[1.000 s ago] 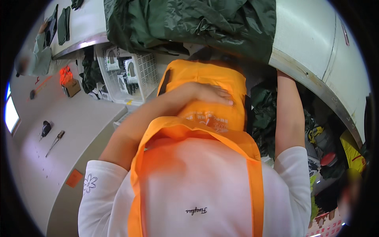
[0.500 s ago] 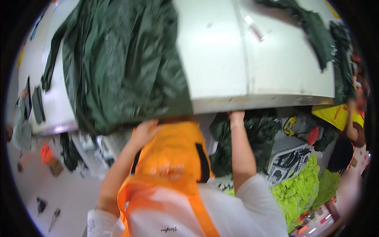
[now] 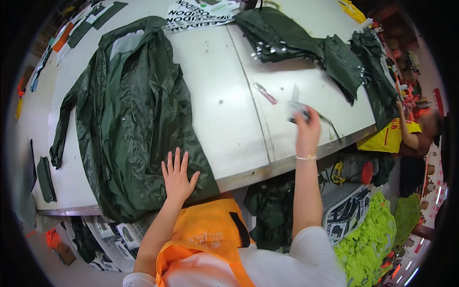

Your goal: The person folds a dark green jacket on a white table, aligning edges and smoothing the fabric. They then unfold the jacket, attach a tag to the collar, and refold it before placing it aside.

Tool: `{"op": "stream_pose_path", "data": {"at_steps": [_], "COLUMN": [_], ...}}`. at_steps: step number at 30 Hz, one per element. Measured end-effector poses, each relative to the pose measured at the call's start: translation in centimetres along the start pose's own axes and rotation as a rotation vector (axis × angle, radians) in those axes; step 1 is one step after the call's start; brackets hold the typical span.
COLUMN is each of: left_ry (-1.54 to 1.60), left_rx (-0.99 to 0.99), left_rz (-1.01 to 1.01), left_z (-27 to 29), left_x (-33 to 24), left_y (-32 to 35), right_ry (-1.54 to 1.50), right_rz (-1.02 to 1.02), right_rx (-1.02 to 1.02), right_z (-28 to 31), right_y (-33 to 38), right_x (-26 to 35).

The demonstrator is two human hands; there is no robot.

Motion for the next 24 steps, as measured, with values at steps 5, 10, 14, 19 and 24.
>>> {"op": "stream_pose_path", "data": {"at_steps": [5,10,14,19,24], "left_ry": [-0.038,-0.127,-0.222,-0.262,-0.179], "left_rx": [-0.008,-0.034,-0.042,-0.055,-0.035], "left_rz": [0.048,0.103,0.148,0.140,0.101], "left_z": [0.1,-0.4,-1.6,-2.2,-1.0], "left_x": [0.9,3.1,5.4,6.9,5.9], "left_y": [-0.4,-0.2,0.5,0.4,0.0], "right_ry": [-0.418,-0.397,-0.349,-0.281,-0.072], "right_rz": [-0.172,-0.337,-0.338,-0.330,-0.756], "right_rx": [0.264,0.083,0.049,0.097,0.856], "right_z": [-4.9,0.6,3.8,6.8,10.5], "right_y": [0.5,2.4,4.8,5.9,10.6], "right_x": [0.9,-3.5,-4.8,-5.3,-7.7]}}
Point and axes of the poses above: each hand's wrist, its own y-axis away from the middle knuckle, its own z-axis out of the back of the hand, x = y × z, the point moved 1 cm from there along -y, towards the middle knuckle, and after that the axes turned 1 degree about -y, right-handed, at the moved point
